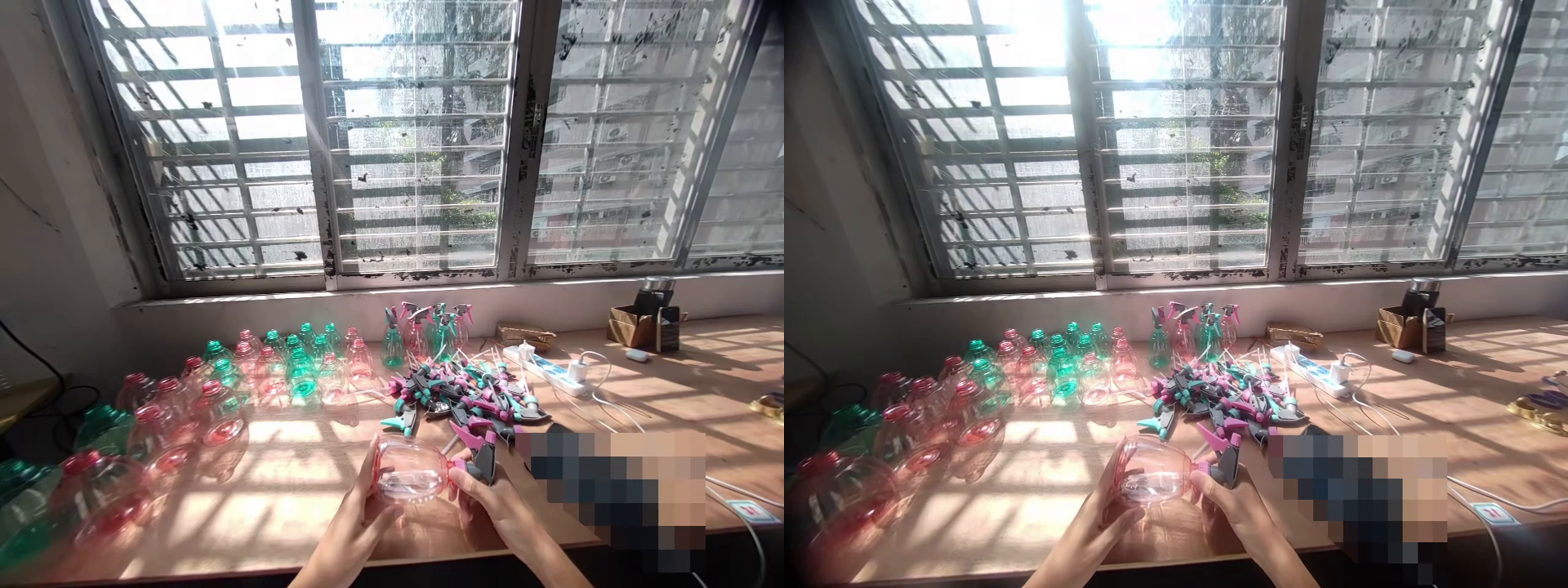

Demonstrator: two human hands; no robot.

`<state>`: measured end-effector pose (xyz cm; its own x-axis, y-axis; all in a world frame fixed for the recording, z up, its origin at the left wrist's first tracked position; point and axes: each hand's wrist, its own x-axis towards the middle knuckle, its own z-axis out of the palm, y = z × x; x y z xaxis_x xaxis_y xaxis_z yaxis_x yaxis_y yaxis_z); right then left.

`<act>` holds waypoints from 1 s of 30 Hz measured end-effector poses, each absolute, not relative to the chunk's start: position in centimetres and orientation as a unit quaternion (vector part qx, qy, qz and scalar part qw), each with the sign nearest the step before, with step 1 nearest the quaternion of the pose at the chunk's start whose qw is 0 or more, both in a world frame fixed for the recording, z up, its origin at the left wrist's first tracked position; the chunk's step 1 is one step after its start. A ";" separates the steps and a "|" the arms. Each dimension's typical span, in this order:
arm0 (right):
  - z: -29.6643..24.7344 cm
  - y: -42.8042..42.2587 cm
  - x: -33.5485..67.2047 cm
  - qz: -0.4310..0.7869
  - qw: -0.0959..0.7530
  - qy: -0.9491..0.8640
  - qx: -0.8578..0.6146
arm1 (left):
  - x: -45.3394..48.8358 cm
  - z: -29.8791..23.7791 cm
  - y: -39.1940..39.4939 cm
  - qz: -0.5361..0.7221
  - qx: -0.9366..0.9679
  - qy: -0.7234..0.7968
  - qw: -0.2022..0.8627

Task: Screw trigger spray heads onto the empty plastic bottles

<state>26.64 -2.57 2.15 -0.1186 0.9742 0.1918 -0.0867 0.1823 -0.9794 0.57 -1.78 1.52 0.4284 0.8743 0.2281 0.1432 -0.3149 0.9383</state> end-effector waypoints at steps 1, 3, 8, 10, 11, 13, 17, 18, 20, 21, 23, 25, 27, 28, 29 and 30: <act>2.0 -2.5 26.7 0.501 0.532 -0.556 -0.396 | 0.5 1.4 -1.8 0.399 0.709 0.360 0.457; 1.6 -2.3 26.7 0.502 0.538 -0.552 -0.391 | 0.5 1.2 -1.8 0.403 0.704 0.368 0.454; 0.5 -1.7 26.7 0.509 0.548 -0.547 -0.377 | 0.3 1.4 -1.8 0.384 0.696 0.409 0.449; 0.3 -1.6 26.7 0.519 0.558 -0.535 -0.365 | 0.4 1.7 -1.9 0.373 0.707 0.410 0.439; 0.3 -1.5 26.7 0.524 0.562 -0.530 -0.360 | 0.4 1.8 -2.0 0.374 0.712 0.406 0.433; 0.2 -1.5 26.7 0.531 0.564 -0.525 -0.353 | 0.5 1.9 -2.1 0.386 0.714 0.394 0.432; 0.0 -1.4 26.9 0.536 0.559 -0.527 -0.349 | 0.7 1.5 -2.1 0.411 0.691 0.348 0.482; 0.0 -1.4 26.9 0.535 0.559 -0.529 -0.349 | 0.8 1.4 -2.0 0.412 0.686 0.343 0.492; -0.1 -1.4 27.0 0.532 0.557 -0.530 -0.355 | 0.7 1.1 -1.8 0.413 0.678 0.346 0.500; -0.1 -1.4 27.0 0.531 0.555 -0.530 -0.360 | 0.7 1.0 -1.7 0.413 0.676 0.348 0.501; 0.0 -1.5 27.0 0.535 0.549 -0.530 -0.363 | 0.6 1.0 -1.5 0.413 0.677 0.345 0.503; 0.1 -1.6 27.0 0.540 0.549 -0.529 -0.357 | 0.6 1.1 -1.5 0.413 0.684 0.343 0.494; 0.2 -1.7 27.0 0.542 0.555 -0.524 -0.351 | 0.6 1.2 -1.6 0.415 0.689 0.356 0.475; 0.2 -1.7 26.9 0.541 0.557 -0.523 -0.351 | 0.6 1.3 -1.7 0.416 0.691 0.364 0.466; 0.2 -1.7 27.0 0.540 0.558 -0.522 -0.352 | 0.6 1.4 -1.8 0.416 0.694 0.371 0.457; 0.2 -1.7 27.0 0.540 0.557 -0.523 -0.354 | 0.7 1.5 -1.8 0.414 0.697 0.374 0.451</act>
